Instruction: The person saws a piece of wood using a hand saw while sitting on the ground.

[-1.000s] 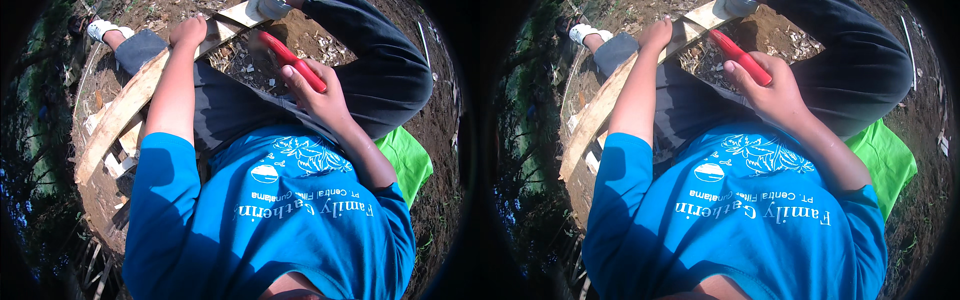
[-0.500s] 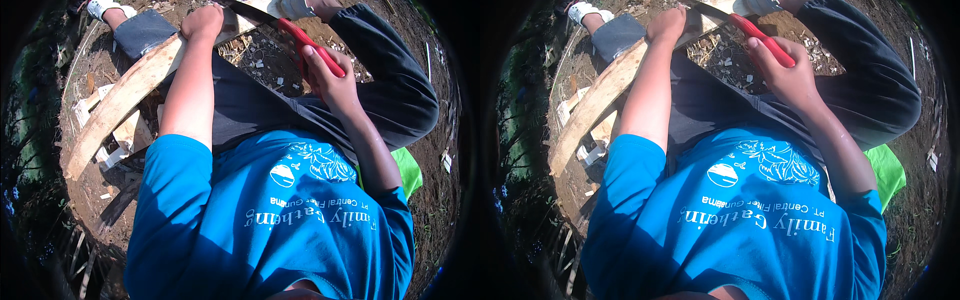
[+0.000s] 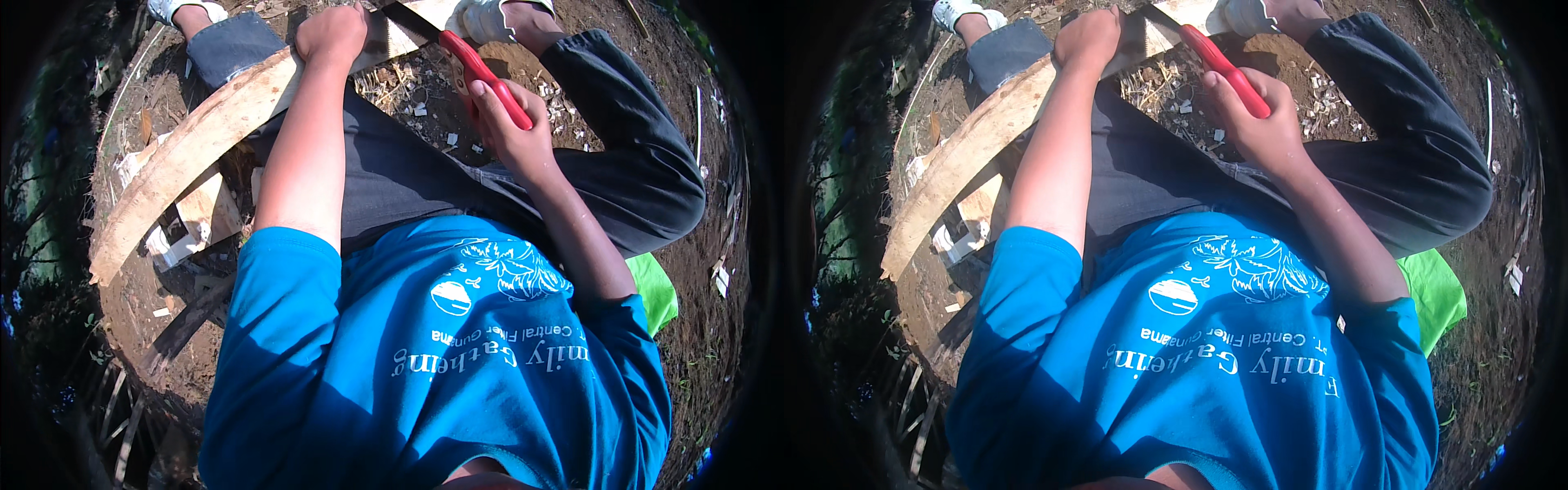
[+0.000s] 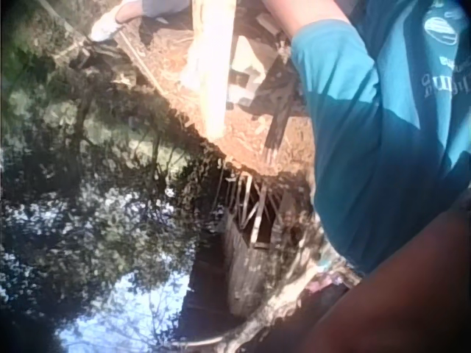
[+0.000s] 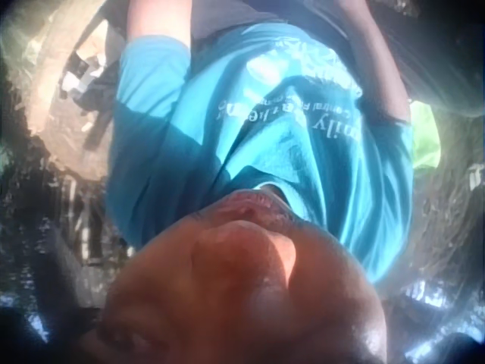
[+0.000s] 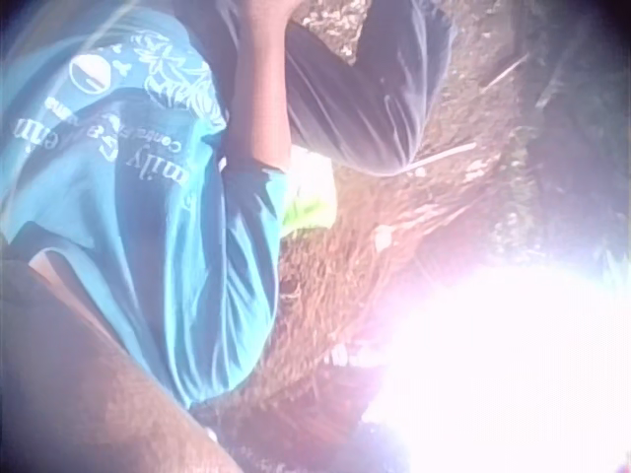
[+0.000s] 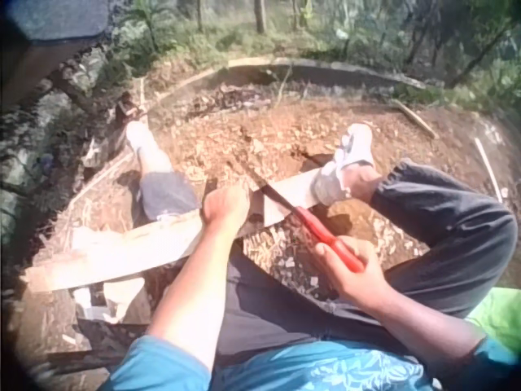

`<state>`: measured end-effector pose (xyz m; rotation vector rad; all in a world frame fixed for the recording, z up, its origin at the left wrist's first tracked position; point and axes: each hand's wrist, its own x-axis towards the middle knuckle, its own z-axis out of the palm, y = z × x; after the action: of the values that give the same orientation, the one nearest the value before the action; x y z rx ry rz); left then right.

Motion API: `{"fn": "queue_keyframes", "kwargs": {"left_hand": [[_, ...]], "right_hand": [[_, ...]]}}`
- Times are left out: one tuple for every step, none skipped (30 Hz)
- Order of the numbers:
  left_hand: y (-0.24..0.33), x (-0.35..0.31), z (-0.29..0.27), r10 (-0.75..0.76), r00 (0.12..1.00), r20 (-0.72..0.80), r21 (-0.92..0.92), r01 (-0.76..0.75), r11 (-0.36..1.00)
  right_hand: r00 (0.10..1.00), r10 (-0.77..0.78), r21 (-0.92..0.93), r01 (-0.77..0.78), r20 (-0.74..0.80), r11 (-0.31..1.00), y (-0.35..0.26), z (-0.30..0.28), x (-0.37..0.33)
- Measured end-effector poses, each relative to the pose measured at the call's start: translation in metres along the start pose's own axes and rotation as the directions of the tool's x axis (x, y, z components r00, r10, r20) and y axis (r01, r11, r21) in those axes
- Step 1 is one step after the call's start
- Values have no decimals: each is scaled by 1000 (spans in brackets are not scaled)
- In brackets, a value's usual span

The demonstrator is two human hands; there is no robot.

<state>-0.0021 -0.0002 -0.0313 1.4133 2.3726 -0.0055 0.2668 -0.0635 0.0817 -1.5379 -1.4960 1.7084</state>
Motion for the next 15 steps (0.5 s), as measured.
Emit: {"fn": "queue_keyframes", "kwargs": {"left_hand": [[3, -9, -11, 26, 1000, -1, -7, -26, 1000], [5, -15, -18, 47, 999, -6, -14, -47, 999], [7, -20, -23, 24, 1000, -3, -19, -24, 1000], [11, -24, -27, 7, 1000, 0, -22, -7, 1000], [16, -24, -27, 3, 1000, 6, -24, -3, 1000], [16, -21, -23, 26, 999, 25, 49, -28, 998], [14, -17, -14, 44, 998, 45, 122, -50, 991], [14, -15, -8, 66, 995, 69, 196, -78, 978], [13, -15, -3, 69, 996, 55, 202, -79, 976], [12, -15, 1, 78, 996, 46, 204, -85, 975], [13, -14, 2, 84, 996, 26, 203, -88, 975], [18, -14, -3, 84, 996, 40, 173, -89, 981], [14, -19, -11, 53, 998, 41, 149, -59, 987], [17, -14, -3, 81, 997, 22, 176, -83, 981], [15, -13, -1, 85, 996, -6, 211, -81, 974]], "right_hand": [[1000, -4, 2, 4, 17, 1000, 1, -21, -25], [997, 66, 81, -68, 29, 994, -8, -37, -48], [995, 81, 139, -88, 57, 986, -11, -54, -66], [996, 71, 138, -77, 46, 987, -13, -61, -76], [997, 80, 101, -82, 20, 992, -22, -60, -83], [997, 65, 113, -70, 40, 991, -20, -63, -80], [997, 50, 125, -58, 63, 990, -18, -65, -75], [997, 50, 108, -55, 54, 993, -15, -63, -64], [998, 55, 94, -59, 44, 994, -11, -54, -46], [998, 52, 86, -54, 33, 995, -10, -37, -24], [999, 38, 74, -40, 24, 997, -7, -16, 8], [1000, 24, 77, -23, -16, 997, 2, 3, 41], [997, -63, 40, 65, -43, 997, 2, 21, 70], [1000, 7, 65, -6, -16, 998, -3, 24, 101], [997, 68, 93, -71, 39, 993, -14, 24, 117]]}}
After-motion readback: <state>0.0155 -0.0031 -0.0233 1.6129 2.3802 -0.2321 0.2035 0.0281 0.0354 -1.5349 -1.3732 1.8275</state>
